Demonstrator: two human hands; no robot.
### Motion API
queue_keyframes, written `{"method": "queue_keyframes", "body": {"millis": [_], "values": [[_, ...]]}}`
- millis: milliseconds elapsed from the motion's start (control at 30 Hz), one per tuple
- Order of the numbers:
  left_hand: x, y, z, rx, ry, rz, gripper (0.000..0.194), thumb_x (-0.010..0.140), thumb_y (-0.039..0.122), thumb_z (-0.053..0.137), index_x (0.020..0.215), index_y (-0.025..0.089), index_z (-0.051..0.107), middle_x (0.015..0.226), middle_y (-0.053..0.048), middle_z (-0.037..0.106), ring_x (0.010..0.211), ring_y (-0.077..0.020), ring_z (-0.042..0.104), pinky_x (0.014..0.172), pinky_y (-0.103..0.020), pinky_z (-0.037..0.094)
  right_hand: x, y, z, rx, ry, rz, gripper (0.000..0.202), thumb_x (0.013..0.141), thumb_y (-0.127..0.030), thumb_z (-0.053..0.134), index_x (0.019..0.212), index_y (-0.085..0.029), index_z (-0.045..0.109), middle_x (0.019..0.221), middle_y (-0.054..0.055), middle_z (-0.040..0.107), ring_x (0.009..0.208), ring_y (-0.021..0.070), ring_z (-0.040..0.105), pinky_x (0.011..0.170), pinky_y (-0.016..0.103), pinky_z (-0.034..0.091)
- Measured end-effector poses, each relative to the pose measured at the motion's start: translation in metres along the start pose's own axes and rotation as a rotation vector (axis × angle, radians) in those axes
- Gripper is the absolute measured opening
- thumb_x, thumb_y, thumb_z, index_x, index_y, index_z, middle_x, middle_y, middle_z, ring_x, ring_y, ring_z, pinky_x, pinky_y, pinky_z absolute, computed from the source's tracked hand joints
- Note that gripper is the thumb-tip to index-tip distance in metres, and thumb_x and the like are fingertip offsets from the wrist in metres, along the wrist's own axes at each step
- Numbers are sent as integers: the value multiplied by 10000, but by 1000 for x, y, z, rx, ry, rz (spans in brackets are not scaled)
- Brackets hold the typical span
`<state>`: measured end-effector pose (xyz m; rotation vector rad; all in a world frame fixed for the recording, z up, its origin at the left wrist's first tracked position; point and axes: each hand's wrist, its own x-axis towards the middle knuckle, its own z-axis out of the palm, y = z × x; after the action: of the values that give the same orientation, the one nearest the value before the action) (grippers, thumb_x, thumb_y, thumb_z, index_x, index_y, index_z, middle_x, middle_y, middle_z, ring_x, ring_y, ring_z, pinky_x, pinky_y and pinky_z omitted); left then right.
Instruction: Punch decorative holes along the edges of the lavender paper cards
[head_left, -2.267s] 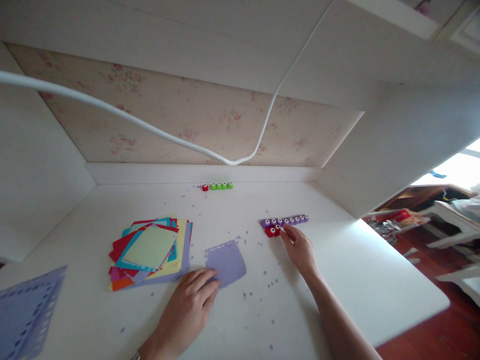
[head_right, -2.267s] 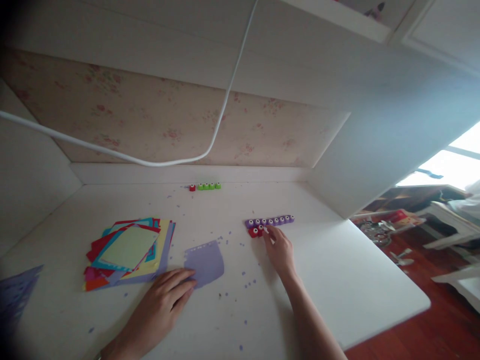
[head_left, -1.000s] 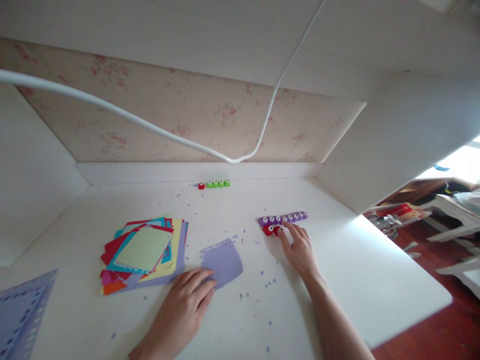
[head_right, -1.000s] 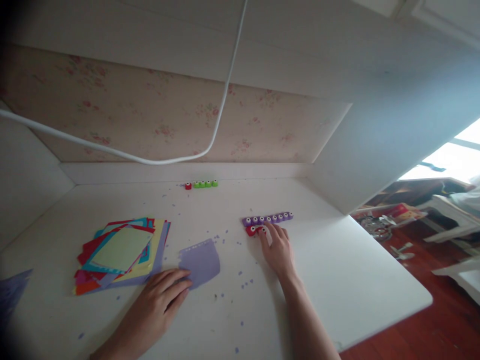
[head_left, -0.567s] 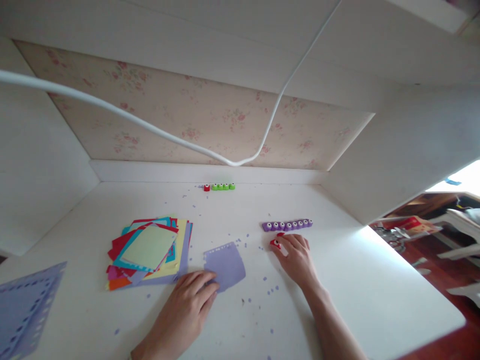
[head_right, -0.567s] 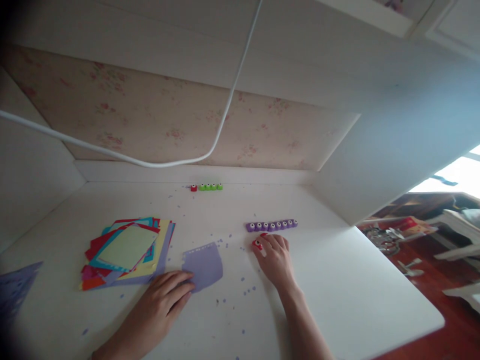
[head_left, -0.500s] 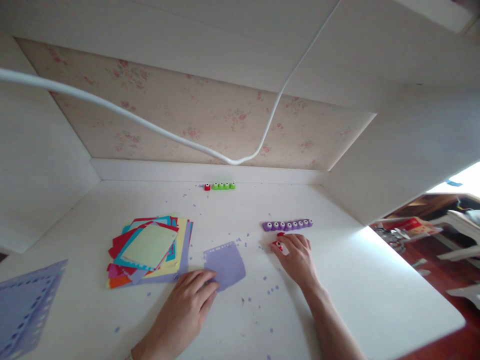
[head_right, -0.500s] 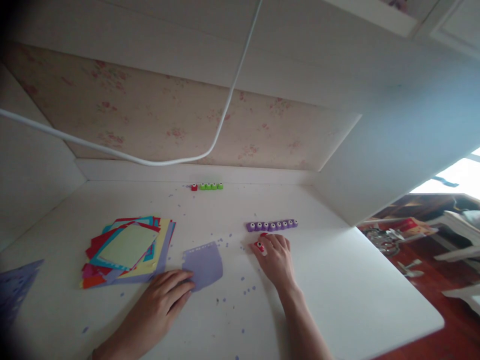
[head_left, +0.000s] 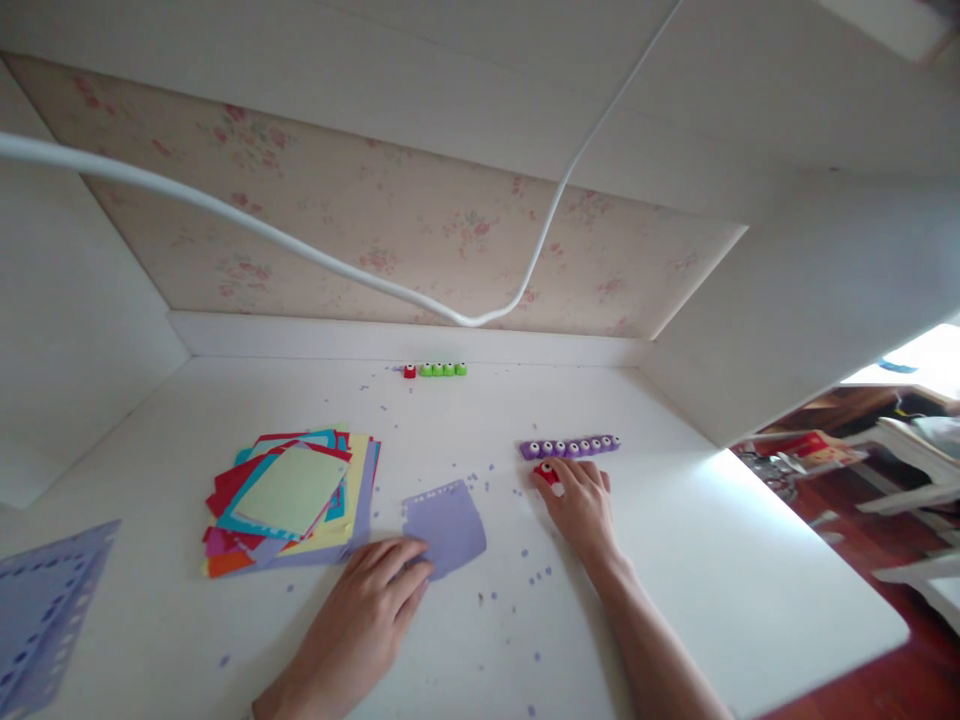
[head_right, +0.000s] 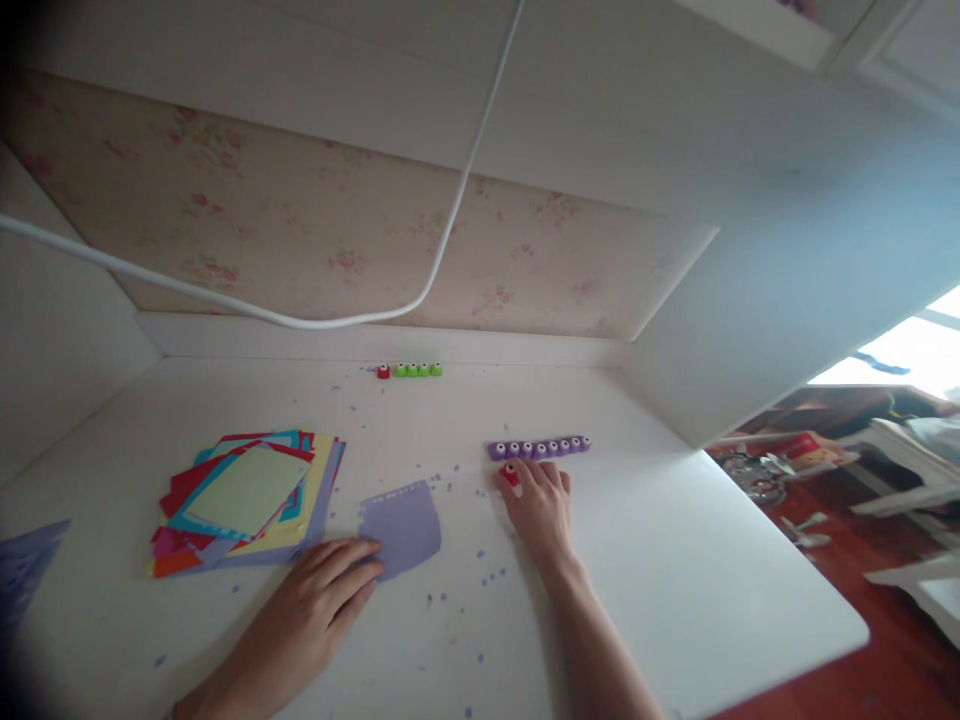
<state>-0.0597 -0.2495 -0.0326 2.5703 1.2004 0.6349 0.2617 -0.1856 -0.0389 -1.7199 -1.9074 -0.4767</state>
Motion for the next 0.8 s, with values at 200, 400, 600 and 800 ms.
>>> {"method": "queue_keyframes", "body": {"millis": [200, 400, 600, 800], "values": [[-1, -1, 0, 15, 21, 13, 245, 931, 190, 462, 1108, 254, 620, 1159, -38, 623, 1063, -215, 583, 915, -423, 510, -8, 6, -8, 69, 67, 134, 264, 895, -367, 525, 1054, -210, 664, 1036, 91, 681, 933, 254, 576, 822, 393, 412], [-1, -1, 1, 15, 6, 7, 240, 932, 200, 466, 1110, 261, 614, 1174, -23, 620, 1074, -216, 578, 920, -435, 509, -19, 20, -6, 180, -88, 202, 320, 867, -289, 489, 1147, -236, 634, 1004, 66, 673, 905, 238, 607, 796, 384, 463], [-1, -1, 2, 18, 3, 5, 239, 933, 197, 465, 1111, 253, 614, 1167, -32, 620, 1079, -215, 574, 928, -431, 506, -12, 16, -9, 235, -121, 216, 340, 893, -263, 446, 1181, -225, 625, 978, 61, 687, 837, 210, 623, 763, 346, 467], [-2, -2, 2, 20, 25, 11, 236, 929, 202, 479, 1110, 266, 617, 1166, -23, 625, 1071, -214, 579, 918, -418, 511, -20, 11, -11, 233, -123, 117, 222, 866, -239, 476, 864, -200, 694, 720, 37, 682, 658, 178, 602, 694, 304, 445]]}}
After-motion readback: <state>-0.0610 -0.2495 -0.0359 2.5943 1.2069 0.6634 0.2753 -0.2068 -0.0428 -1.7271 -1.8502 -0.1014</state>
